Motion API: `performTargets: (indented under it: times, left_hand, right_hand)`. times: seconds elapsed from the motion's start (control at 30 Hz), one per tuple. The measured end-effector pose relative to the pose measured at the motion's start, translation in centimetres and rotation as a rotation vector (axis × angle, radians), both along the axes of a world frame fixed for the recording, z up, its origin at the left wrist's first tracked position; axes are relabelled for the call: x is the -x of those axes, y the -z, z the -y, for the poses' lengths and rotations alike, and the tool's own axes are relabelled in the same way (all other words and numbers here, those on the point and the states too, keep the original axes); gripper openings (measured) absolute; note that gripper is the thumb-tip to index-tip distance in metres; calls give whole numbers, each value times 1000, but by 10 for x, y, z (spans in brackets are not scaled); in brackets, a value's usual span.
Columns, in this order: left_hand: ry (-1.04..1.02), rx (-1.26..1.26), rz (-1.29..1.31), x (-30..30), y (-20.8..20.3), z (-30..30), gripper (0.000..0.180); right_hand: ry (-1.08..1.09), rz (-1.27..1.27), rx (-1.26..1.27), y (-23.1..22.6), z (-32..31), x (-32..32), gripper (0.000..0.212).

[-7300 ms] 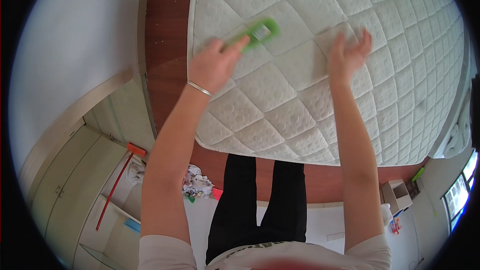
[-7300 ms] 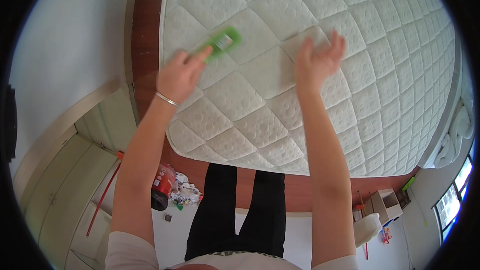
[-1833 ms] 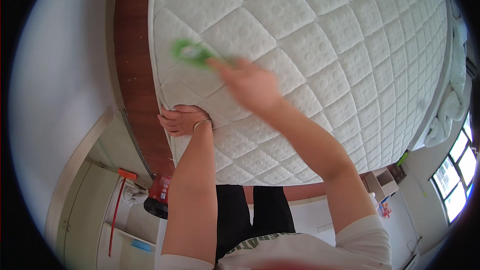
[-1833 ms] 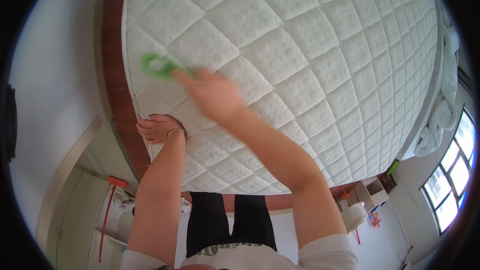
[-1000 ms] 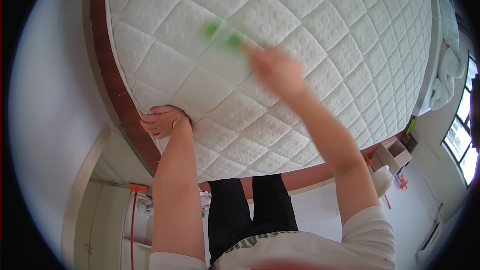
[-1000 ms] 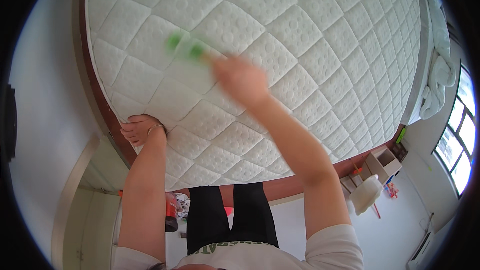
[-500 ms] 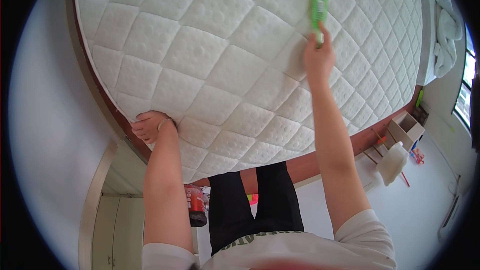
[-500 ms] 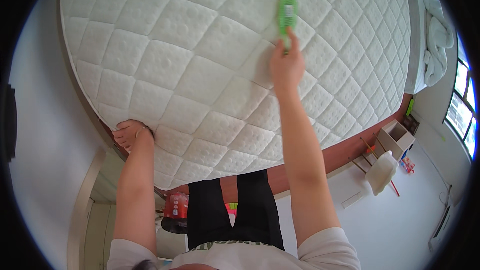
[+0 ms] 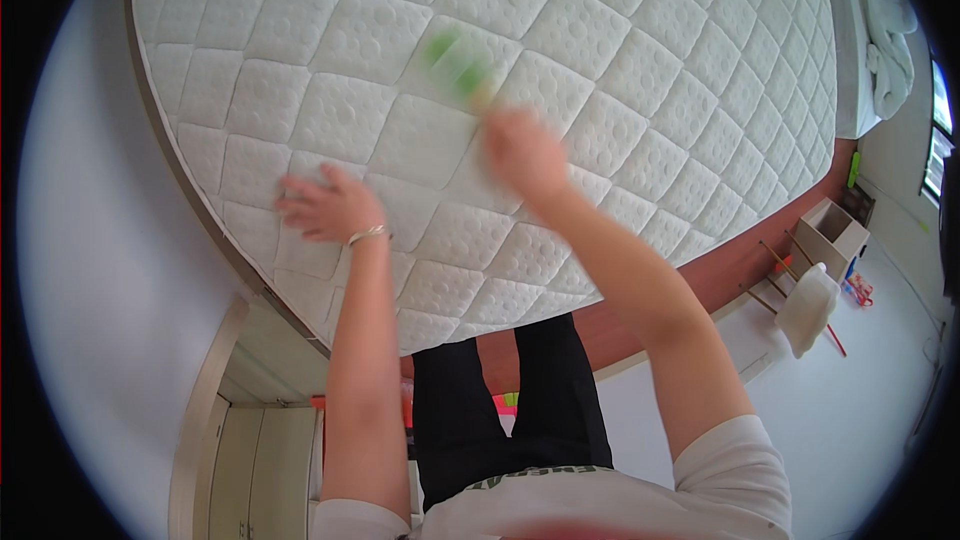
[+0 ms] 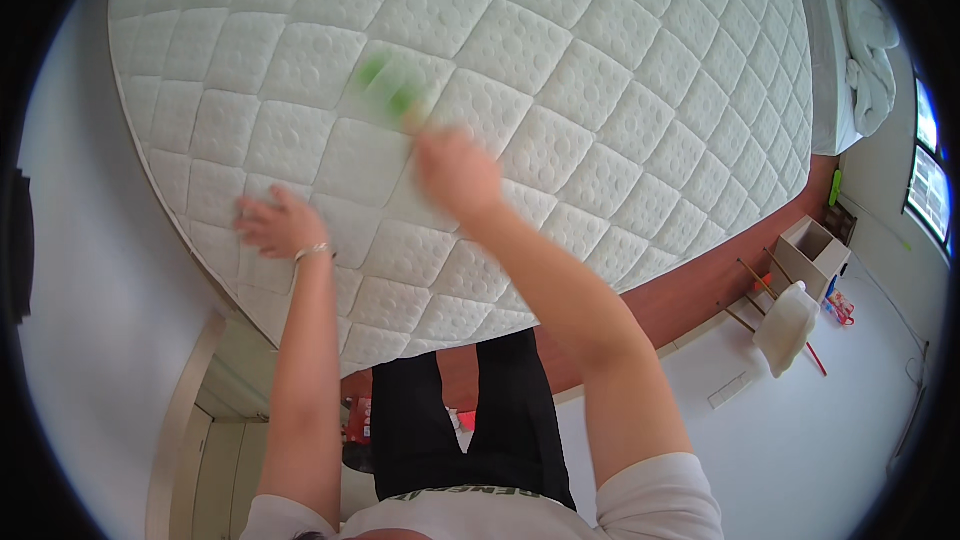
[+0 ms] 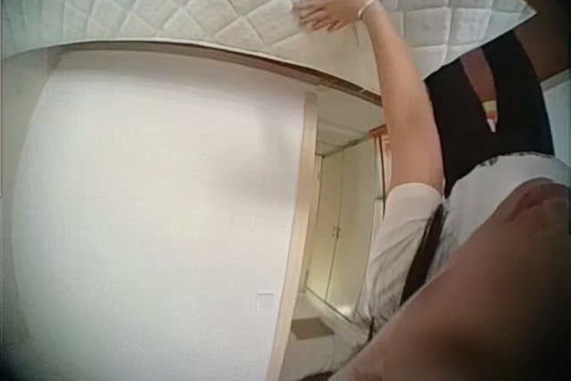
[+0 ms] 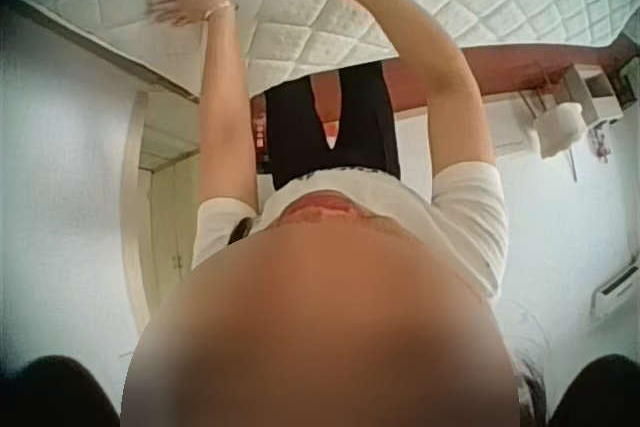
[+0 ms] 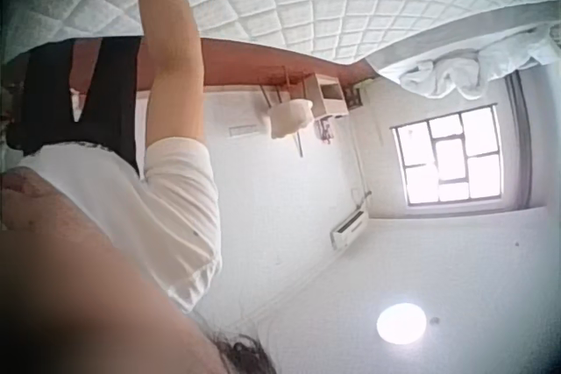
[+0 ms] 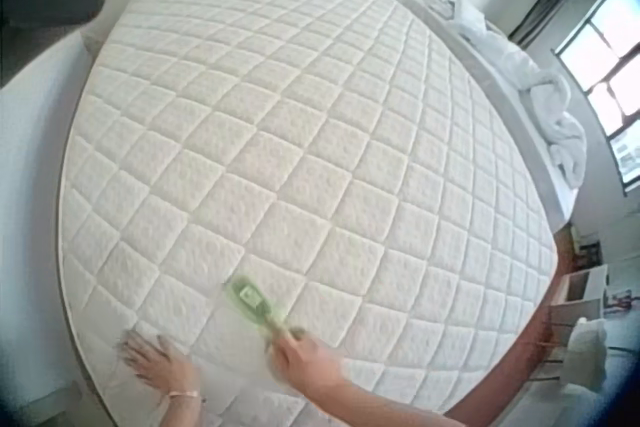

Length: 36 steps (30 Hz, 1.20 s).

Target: Scrubbing a mattress with a handheld brush.

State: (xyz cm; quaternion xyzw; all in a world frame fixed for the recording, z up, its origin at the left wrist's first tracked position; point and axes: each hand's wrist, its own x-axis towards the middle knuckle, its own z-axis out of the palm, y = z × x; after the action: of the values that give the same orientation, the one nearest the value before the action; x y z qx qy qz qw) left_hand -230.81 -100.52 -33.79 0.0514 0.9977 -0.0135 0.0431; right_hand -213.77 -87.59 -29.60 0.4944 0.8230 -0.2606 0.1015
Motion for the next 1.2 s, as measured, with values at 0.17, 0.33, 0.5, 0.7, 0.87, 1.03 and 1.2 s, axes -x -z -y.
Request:
performTargets:
  times: [0.17,0.33,0.5,0.7,0.87,1.03,1.2]
  left_hand:
    - [74,19,-61,-17,10,-30,68]
    - [67,-78,-128,-21,26,-33,68]
    - [51,12,-185,-22,42,-31,67]
    - [42,-4,-170,-19,46,-32,68]
    - [52,7,-180,-20,52,-26,67]
    - [63,0,-256,-22,57,-34,66]
    - [41,-5,-192,-21,55,-28,68]
  right_hand:
    - [-154,-199,-97,2,-29,-76,35]
    - [180,-47,-164,14,-22,-69,31]
    - [-440,-180,-83,9,-27,-84,17]
    - [556,52,-176,-6,-110,-50,24]
    - [-602,-133,-37,7,-58,-22,34]
    - [327,-62,-48,3,-157,-10,33]
    - [-24,-163,-75,15,-125,22,26]
